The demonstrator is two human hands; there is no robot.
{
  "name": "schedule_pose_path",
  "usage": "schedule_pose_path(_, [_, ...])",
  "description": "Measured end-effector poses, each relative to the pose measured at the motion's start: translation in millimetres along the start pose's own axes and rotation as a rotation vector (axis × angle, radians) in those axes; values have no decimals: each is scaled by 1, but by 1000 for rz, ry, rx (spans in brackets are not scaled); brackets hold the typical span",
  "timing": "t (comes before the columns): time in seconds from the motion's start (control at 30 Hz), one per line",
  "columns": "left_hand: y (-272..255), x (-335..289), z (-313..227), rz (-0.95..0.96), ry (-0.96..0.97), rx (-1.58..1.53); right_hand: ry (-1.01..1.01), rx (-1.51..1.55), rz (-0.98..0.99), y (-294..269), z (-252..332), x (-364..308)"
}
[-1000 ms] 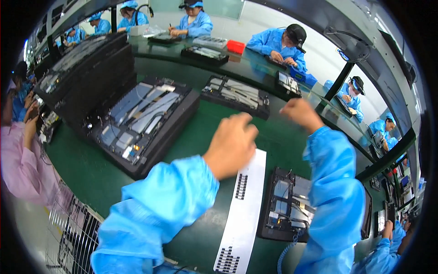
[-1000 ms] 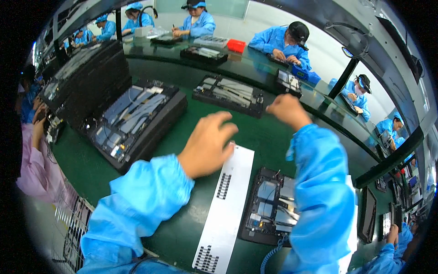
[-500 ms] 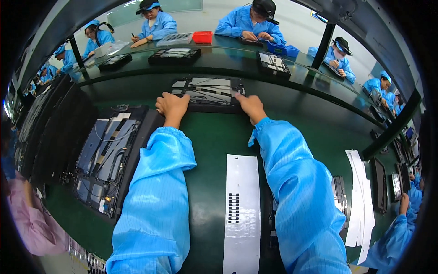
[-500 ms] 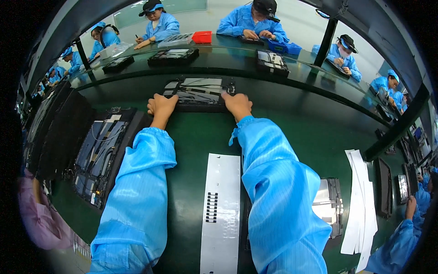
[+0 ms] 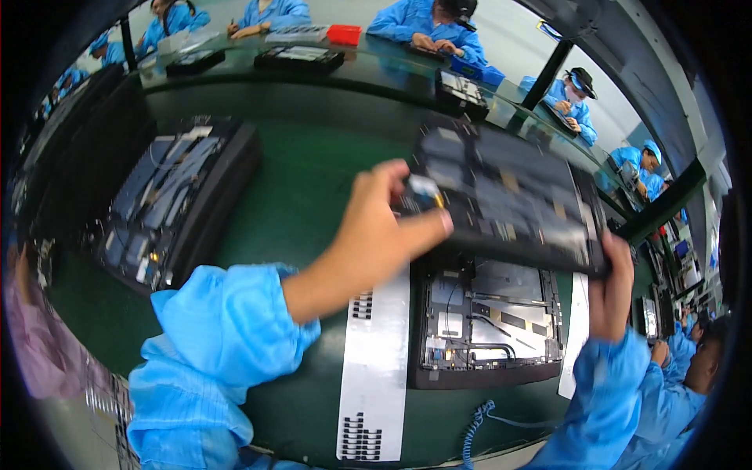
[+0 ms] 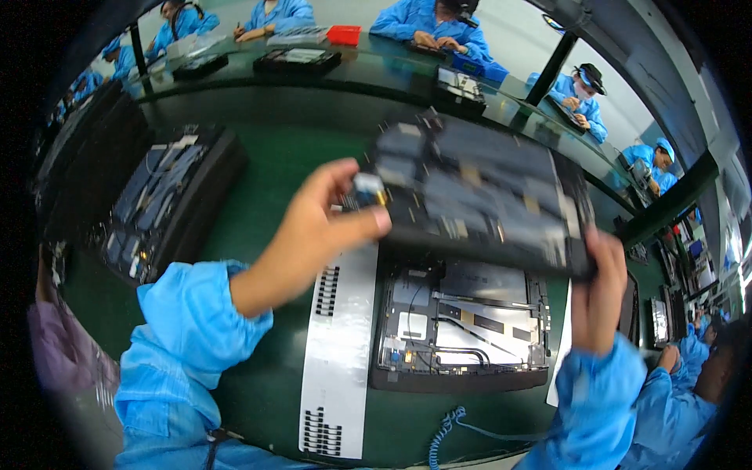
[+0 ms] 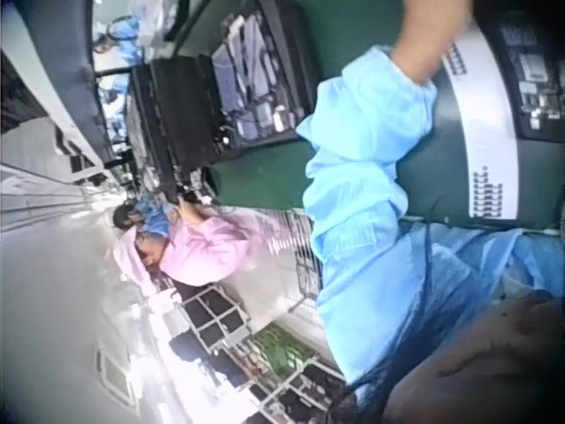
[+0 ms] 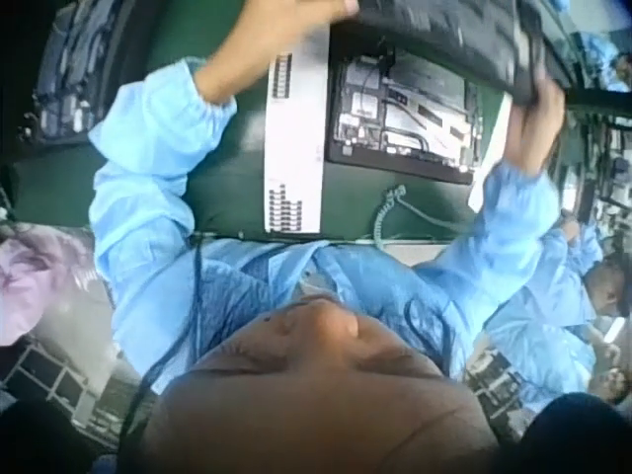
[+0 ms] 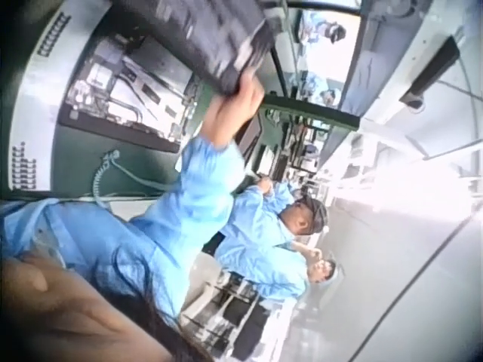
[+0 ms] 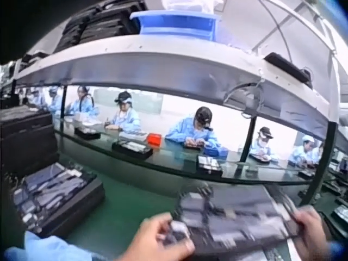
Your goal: The person assembles tablet devices by applying adhesive strips and internal cables to a tablet chassis, then attaching screen components. The adhesive strips are applied with tweezers.
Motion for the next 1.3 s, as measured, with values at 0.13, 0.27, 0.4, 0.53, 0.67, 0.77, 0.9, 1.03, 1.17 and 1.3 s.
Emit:
schedule_pose_path(0.13, [39,-71,8,224,-3,102,30,-153,-137,-69,-13,-81])
schedule_pose_path(0.27, [36,-93,1,291,106,125,-29,-539,-94,-85,-37,-101])
schedule_pose_path(0.4, [-4,-66,-2,197,336,412,-159,-790,-92,-76,-5,-93])
schedule_pose_path(0.53, [-22,-48,23,293,397,638,-475,-829,410,83,27,-90])
schedule_pose_path(0.67, [-15,-49,30,354,454,766,-711,-1189,903,211,-30,-105])
schedule_pose_path(0.77, [-15,-47,32,332,476,740,-626,-1547,1021,237,-86,-92])
schedule_pose_path(0.9, [-18,-48,32,295,487,746,-172,-1536,1110,240,-111,-79])
schedule_pose_path(1.03, [-22,-48,30,246,541,761,-84,-1482,1056,242,-113,-75])
schedule_pose_path(1.17, [-26,-48,33,233,525,756,17,-1506,1023,248,-114,-72])
schedule_pose_path(1.3, [-22,-46,37,302,437,765,-6,-1458,1001,243,-114,-70])
Point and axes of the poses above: each hand's wrist, its own x-axis towards the middle knuckle, its own y-axis out of the palm, z = x × y, the point moved 7 cm from there along x, towards the middle knuckle, and after that the axes turned 1 degree about z, right-handed, at the moved point
